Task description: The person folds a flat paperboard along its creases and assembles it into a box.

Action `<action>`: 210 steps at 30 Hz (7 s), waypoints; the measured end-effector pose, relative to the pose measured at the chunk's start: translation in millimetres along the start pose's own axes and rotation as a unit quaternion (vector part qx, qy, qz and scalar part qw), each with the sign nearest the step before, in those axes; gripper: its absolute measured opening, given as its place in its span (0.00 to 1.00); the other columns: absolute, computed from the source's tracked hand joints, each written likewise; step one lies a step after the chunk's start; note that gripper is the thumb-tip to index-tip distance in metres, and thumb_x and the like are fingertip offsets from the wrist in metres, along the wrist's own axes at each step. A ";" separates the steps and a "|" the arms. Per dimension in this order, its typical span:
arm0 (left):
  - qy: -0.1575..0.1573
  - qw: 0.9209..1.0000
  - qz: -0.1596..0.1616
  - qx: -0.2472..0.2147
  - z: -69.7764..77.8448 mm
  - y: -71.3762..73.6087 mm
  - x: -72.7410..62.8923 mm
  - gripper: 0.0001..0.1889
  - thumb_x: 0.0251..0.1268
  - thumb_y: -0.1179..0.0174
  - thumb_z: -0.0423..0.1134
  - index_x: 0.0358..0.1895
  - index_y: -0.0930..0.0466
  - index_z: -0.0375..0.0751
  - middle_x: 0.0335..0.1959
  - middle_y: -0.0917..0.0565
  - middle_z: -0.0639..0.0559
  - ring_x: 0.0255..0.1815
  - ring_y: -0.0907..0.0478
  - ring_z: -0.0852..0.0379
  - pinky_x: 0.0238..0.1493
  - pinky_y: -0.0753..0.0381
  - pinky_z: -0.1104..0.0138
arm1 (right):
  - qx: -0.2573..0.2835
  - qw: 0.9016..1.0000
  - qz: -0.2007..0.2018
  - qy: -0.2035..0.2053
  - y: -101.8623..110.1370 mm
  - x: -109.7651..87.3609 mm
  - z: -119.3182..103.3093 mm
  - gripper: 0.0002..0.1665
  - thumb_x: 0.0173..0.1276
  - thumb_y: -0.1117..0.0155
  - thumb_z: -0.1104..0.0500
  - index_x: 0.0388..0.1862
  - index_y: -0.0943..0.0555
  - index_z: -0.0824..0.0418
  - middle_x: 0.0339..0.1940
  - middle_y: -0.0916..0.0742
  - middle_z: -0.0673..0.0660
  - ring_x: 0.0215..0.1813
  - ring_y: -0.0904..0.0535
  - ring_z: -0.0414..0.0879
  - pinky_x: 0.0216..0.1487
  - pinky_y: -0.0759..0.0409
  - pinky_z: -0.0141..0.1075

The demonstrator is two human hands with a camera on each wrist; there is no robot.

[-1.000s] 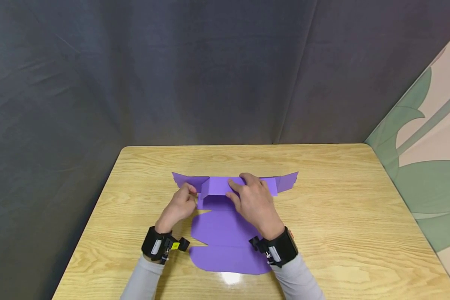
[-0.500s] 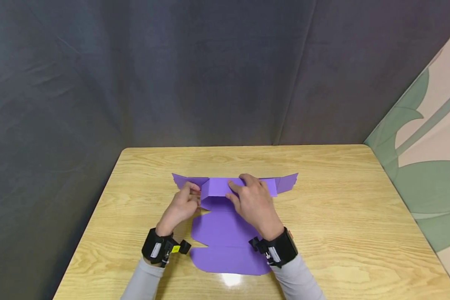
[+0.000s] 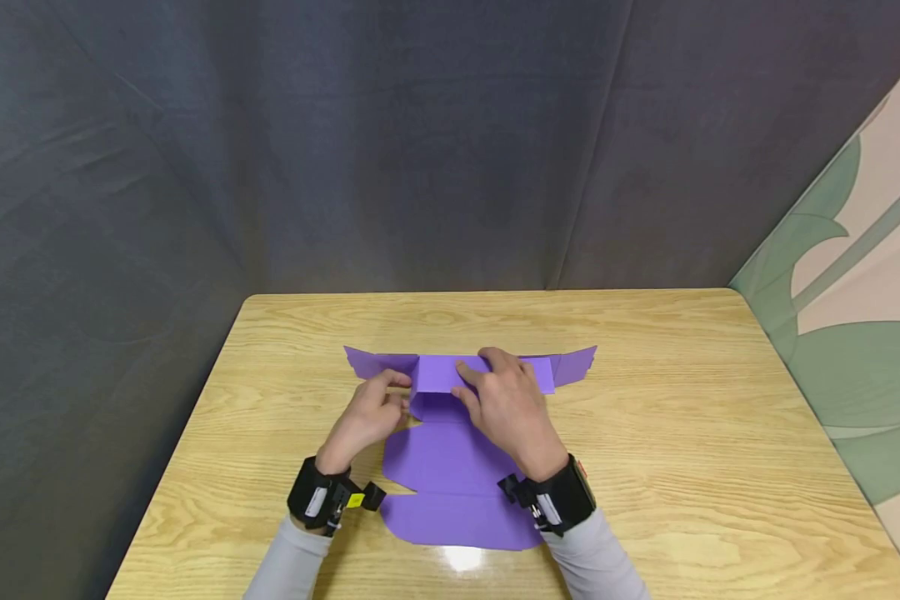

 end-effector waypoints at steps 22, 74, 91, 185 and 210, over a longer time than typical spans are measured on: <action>-0.028 1.000 -0.010 0.005 6.1 -12.1 3.0 0.18 0.74 0.53 0.24 0.61 0.22 0.24 0.39 0.12 0.44 0.40 0.14 0.54 0.46 0.16 0.61 | 0.046 0.999 -0.012 0.006 -10.8 0.5 -3.4 0.22 0.78 0.34 0.54 0.68 0.14 0.54 0.63 0.21 0.71 0.67 0.24 0.65 0.69 0.35 0.71; -0.001 0.999 -0.031 -0.039 -4.0 6.1 3.3 0.17 0.82 0.54 0.27 0.57 0.15 0.28 0.45 0.08 0.40 0.46 0.09 0.48 0.46 0.11 0.62 | 0.059 0.997 -0.043 -0.016 -9.9 0.1 -2.3 0.22 0.78 0.31 0.53 0.68 0.14 0.52 0.66 0.21 0.69 0.70 0.26 0.63 0.68 0.37 0.69; 0.011 0.998 -0.017 -0.053 -6.2 17.3 3.9 0.16 0.82 0.53 0.27 0.53 0.14 0.29 0.43 0.09 0.38 0.46 0.09 0.45 0.40 0.14 0.67 | 0.058 0.997 -0.039 -0.015 -7.4 0.1 -2.9 0.21 0.77 0.30 0.52 0.67 0.13 0.52 0.65 0.21 0.70 0.70 0.26 0.62 0.68 0.36 0.69; -0.051 0.958 0.119 0.256 17.9 25.4 -17.9 0.23 0.59 0.20 0.48 0.52 0.13 0.40 0.41 0.09 0.44 0.39 0.12 0.44 0.34 0.13 0.53 | 0.040 0.998 -0.037 -0.027 -6.2 -0.7 -12.8 0.21 0.76 0.28 0.51 0.66 0.12 0.50 0.64 0.20 0.69 0.66 0.23 0.67 0.67 0.34 0.70; -0.099 0.988 -0.073 0.089 24.2 26.8 -23.1 0.32 0.65 0.25 0.36 0.71 0.25 0.35 0.56 0.12 0.39 0.46 0.10 0.49 0.43 0.10 0.63 | 0.040 0.998 -0.042 -0.028 -4.2 0.3 -11.6 0.21 0.78 0.31 0.51 0.66 0.13 0.51 0.65 0.20 0.69 0.67 0.22 0.67 0.66 0.34 0.70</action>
Point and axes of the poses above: each hand's wrist, its own x-axis towards the middle knuckle, its own y-axis out of the back of the hand, z = x × y, the point moved 5 cm from there along x, towards the middle knuckle
